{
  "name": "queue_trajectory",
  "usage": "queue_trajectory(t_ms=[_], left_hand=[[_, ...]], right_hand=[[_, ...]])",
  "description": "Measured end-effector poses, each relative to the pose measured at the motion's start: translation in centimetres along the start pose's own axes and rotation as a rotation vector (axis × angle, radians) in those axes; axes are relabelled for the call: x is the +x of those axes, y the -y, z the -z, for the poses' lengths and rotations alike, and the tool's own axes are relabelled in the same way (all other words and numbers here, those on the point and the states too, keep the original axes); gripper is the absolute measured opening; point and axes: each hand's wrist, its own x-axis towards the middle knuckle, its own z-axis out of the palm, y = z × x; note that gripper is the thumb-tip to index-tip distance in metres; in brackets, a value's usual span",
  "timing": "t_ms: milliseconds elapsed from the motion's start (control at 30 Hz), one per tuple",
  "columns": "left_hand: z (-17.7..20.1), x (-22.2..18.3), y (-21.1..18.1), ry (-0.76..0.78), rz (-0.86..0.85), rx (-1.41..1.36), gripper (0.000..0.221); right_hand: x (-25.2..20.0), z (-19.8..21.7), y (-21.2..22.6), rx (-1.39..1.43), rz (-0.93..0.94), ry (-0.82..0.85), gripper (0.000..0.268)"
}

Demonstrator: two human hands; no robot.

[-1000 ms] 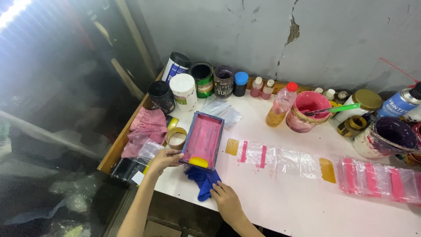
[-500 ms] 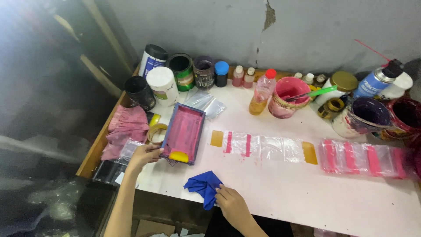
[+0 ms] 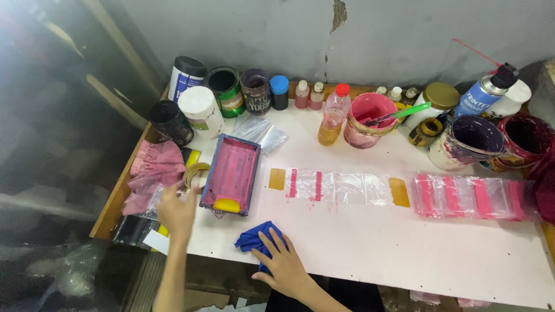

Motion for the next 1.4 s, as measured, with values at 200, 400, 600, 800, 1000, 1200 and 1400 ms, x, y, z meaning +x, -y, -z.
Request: queue_trajectory(t_ms=[200, 400, 600, 800, 1000, 1200, 1400], left_hand=[[-5.0, -5.7, -8.6, -0.001, -0.524, -0.128, 0.018], [-12.1, -10.7, -13.2, 0.328, -0.49, -0.154, 0.025], [-12.7, -13.0, -15.7, 0.478, -0.236, -0.069, 0.037], [-15.8, -13.6, -15.8, 0.279, -0.543, -0.074, 0.029], [-18.1, -11.3, -15.1, 0.119, -0.842, 0.189, 0.014], [-18.3, -10.6, -15.0, 0.092, -1.019, 0.258, 0.019], [-17.7, -10.2, -15.3, 0.059, -1.038, 0.296, 0.02]], right_hand=[[-1.0, -2.5, -2.2, -0.068, 0.058, -0.261, 0.037], [-5.8, -2.0, -7.5, -0.107, -0.036, -0.462, 0.021], [-12.7, 0.2, -13.1, -0.174, -0.297, -0.581, 0.047], [-13.4, 1.1, -14.0, -0.369, -0.304, -0.509, 0.048], [-10.2, 1.0, -12.7, -0.48, -0.332, -0.463, 0.048], [-6.8, 0.8, -12.3, -0.504, -0.241, -0.461, 0.043], [-3.7, 1.6, -11.0, -0.471, -0.342, -0.466, 0.039]])
